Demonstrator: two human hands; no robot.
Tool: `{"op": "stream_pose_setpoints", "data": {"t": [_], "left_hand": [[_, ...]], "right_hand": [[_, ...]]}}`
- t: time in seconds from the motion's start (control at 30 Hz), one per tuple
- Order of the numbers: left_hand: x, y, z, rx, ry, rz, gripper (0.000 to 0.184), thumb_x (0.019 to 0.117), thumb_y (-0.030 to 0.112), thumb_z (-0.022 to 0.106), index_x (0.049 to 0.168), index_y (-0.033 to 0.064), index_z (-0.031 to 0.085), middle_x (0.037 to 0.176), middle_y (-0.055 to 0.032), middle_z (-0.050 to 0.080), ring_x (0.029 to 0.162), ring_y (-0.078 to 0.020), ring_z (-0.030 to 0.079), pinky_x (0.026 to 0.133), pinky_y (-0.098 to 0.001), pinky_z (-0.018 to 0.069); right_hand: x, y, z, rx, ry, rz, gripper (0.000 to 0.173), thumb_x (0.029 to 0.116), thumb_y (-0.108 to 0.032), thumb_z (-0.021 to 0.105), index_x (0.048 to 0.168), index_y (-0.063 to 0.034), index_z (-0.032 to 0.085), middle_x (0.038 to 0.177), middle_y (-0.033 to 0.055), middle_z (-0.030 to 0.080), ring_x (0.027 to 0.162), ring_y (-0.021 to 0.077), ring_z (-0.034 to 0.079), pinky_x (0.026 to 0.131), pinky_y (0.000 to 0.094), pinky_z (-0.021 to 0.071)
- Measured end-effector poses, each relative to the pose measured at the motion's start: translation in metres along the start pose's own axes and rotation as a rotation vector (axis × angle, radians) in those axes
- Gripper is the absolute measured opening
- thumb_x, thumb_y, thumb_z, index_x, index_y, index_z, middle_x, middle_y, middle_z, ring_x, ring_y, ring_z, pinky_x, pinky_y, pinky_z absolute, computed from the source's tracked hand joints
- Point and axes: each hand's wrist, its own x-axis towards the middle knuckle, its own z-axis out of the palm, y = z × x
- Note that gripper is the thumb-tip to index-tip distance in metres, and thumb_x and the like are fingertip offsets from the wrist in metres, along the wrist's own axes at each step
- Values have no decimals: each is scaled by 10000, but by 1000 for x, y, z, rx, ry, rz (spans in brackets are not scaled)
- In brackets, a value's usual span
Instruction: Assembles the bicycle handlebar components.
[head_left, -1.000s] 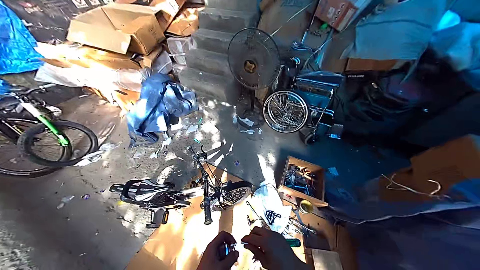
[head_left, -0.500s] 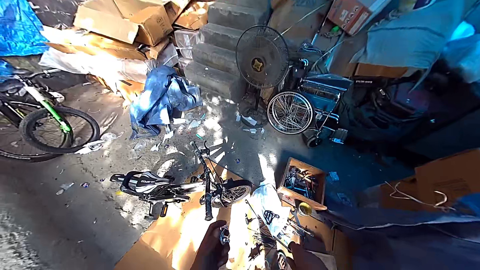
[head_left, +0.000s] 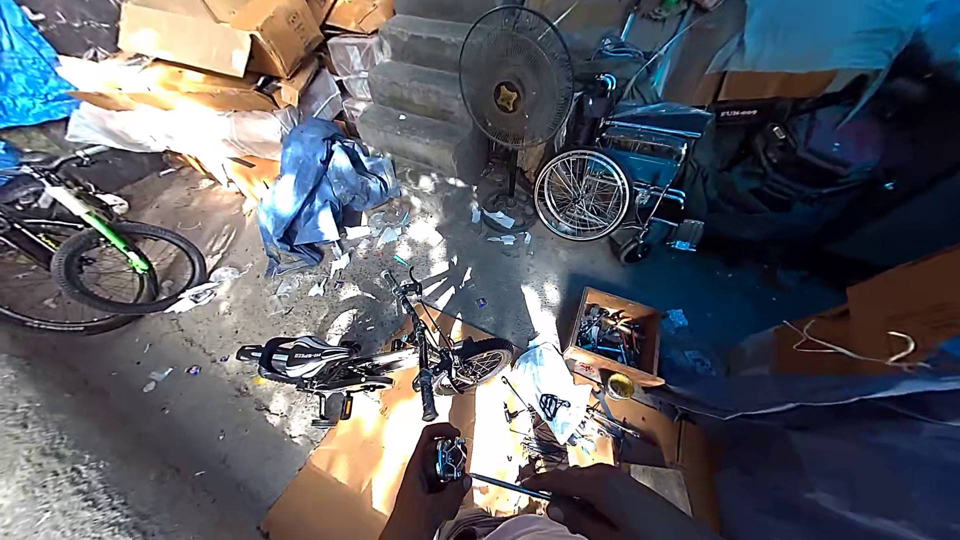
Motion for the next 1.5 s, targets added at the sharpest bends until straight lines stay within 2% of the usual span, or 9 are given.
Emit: {"op": "stream_pose_setpoints", "data": {"t": [0.1, 0.7, 0.87, 1.0, 1.1, 1.23, 1.33, 1.43, 1.5], "left_hand": [[1, 0, 1, 62, -73, 61, 628, 761, 9, 798, 1293, 117, 483, 992, 6, 645, 755, -70, 641, 620, -227, 562], [12, 3, 8, 177, -137, 42, 619, 725, 24, 848, 1234, 122, 509, 945, 7, 641, 747, -75, 634, 619, -226, 552], [12, 7, 6, 244, -178, 56, 599, 719, -6, 835, 1215, 111, 519, 971, 1, 637, 760, -74, 631, 648, -226, 559], [13, 5, 8, 282, -148, 41, 567, 743, 0, 816, 1214, 99, 516, 951, -8, 635, 770, -94, 639, 656, -246, 565], [17, 1, 9, 327, -24, 0, 564, 724, 11, 794, 1209, 80, 513, 871, -2, 629, 695, -102, 626, 554, -247, 534], [19, 1, 5, 403, 52, -77, 603, 684, 33, 801, 1215, 74, 519, 861, -19, 632, 671, -120, 624, 512, -259, 518], [19, 1, 2, 366, 17, -63, 592, 688, 15, 800, 1205, 72, 517, 867, -16, 628, 698, -120, 631, 547, -261, 533], [17, 1, 0, 361, -18, -93, 581, 705, 17, 800, 1210, 81, 521, 879, -13, 630, 710, -119, 629, 565, -264, 536], [17, 0, -1, 376, -29, -111, 572, 714, 30, 803, 1213, 87, 529, 891, -15, 630, 714, -121, 630, 569, -269, 539]], "right_hand": [[2, 0, -2, 37, -55, -24, 363, 1101, -338, 472, 1422, -232, 604, 884, 81, 702, 726, 224, 659, 723, 464, 564], [-1, 12, -14, 212, -150, -1, 346, 1105, -306, 465, 1390, -192, 625, 770, 79, 657, 597, 184, 594, 598, 387, 530], [4, 18, -18, 530, -319, 119, 376, 1114, -322, 416, 1425, -191, 581, 771, 73, 646, 441, 119, 465, 406, 285, 413], [8, 25, -15, 475, -250, 73, 347, 1086, -283, 497, 1381, -148, 623, 797, 65, 648, 576, 118, 537, 544, 299, 469], [7, 22, 3, 32, 48, 17, 309, 1052, -272, 558, 1340, -254, 669, 887, 65, 700, 706, 205, 649, 647, 437, 547], [17, 29, 33, -617, 437, -102, 396, 976, -156, 586, 1322, -337, 653, 811, 41, 599, 618, 232, 599, 467, 393, 485], [16, 29, 25, -325, 244, -16, 320, 1062, -405, 503, 1330, -315, 653, 909, 47, 656, 695, 217, 647, 577, 434, 535], [13, 29, 10, -63, 26, 61, 365, 1076, -366, 434, 1300, -198, 668, 1085, 71, 705, 896, 235, 689, 791, 499, 557], [14, 33, 4, 9, -17, 59, 331, 1075, -336, 476, 1258, -163, 691, 1083, 83, 697, 922, 231, 679, 830, 483, 551]]}}
